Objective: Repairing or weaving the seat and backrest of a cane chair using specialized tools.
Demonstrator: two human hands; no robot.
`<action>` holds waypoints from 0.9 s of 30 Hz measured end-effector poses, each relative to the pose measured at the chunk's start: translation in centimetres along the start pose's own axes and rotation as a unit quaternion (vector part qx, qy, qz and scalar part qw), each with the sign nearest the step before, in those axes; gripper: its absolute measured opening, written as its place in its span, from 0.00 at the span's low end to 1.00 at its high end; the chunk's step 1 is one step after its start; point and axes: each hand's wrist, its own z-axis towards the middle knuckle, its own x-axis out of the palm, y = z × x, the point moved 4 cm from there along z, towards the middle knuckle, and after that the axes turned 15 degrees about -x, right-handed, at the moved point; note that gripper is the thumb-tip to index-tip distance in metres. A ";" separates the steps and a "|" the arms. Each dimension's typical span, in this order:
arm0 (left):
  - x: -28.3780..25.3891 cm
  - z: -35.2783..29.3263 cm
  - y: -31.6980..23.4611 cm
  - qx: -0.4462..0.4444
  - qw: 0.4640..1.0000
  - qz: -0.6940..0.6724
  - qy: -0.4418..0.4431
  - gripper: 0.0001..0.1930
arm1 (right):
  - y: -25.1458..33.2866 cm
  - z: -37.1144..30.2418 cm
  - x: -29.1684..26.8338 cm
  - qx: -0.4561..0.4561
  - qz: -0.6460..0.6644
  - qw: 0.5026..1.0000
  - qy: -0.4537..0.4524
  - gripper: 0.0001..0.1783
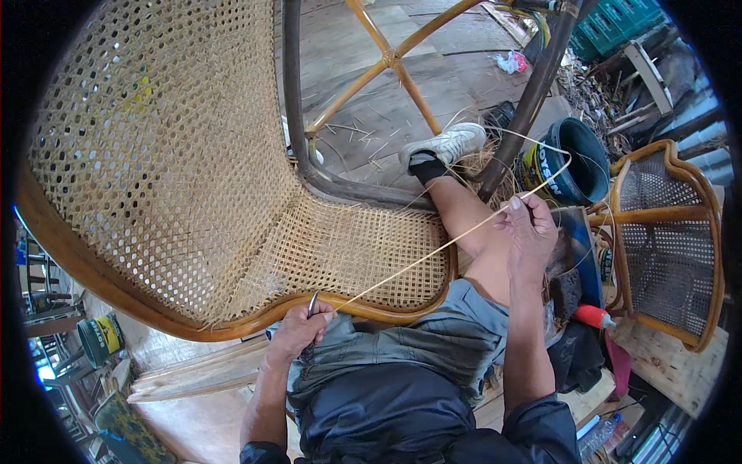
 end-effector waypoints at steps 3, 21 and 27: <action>-0.3 0.2 -0.1 -0.014 0.999 -0.018 -0.025 0.07 | -0.3 2.6 -2.3 -0.037 -0.087 0.995 -0.040 0.05; 11.4 4.6 -11.0 0.313 0.875 0.330 -0.166 0.07 | -7.8 -5.1 4.5 -0.001 -0.277 0.737 0.616 0.07; 8.7 8.0 -11.8 0.196 0.865 0.426 -0.181 0.12 | -10.6 -3.5 8.7 0.031 -0.355 0.715 0.601 0.07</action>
